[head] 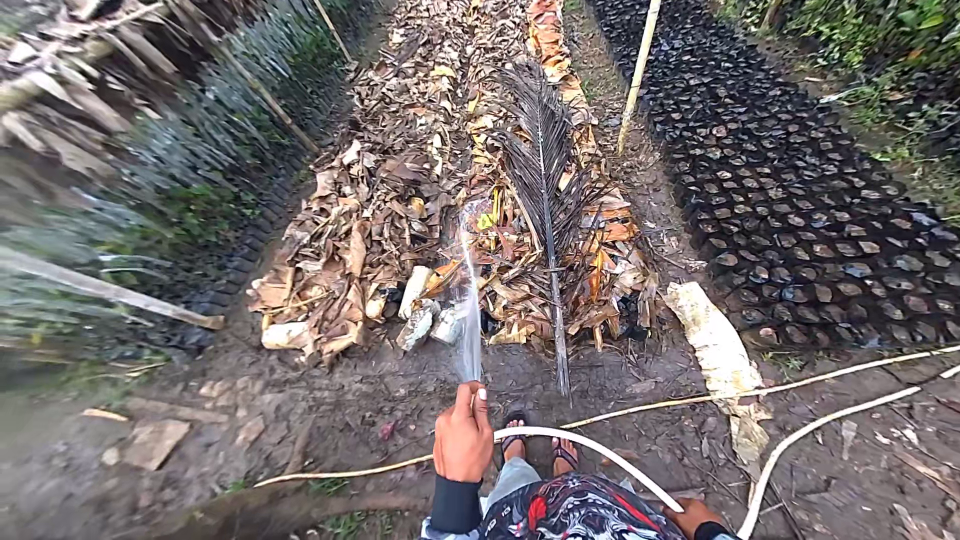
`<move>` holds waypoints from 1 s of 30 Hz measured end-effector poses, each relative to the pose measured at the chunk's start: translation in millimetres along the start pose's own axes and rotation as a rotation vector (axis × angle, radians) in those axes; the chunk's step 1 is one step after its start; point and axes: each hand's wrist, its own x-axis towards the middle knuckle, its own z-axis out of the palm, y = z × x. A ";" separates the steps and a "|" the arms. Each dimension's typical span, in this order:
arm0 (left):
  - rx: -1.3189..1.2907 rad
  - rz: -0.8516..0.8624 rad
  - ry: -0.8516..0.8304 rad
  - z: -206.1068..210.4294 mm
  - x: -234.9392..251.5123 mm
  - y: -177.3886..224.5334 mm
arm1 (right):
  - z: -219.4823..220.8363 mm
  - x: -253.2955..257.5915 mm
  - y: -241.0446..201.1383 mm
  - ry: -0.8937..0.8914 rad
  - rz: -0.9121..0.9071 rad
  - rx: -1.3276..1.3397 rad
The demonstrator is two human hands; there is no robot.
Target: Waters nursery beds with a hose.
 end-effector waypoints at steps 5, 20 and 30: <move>-0.014 0.055 0.026 4.6 1.5 9.4 | 1.5 6.1 2.6 -0.001 0.006 -0.033; -0.087 0.250 -0.056 17.0 5.2 26.9 | 7.6 4.9 11.8 0.013 0.012 0.027; -0.094 0.296 -0.131 20.9 6.0 37.6 | 7.1 1.9 15.2 0.025 0.030 0.046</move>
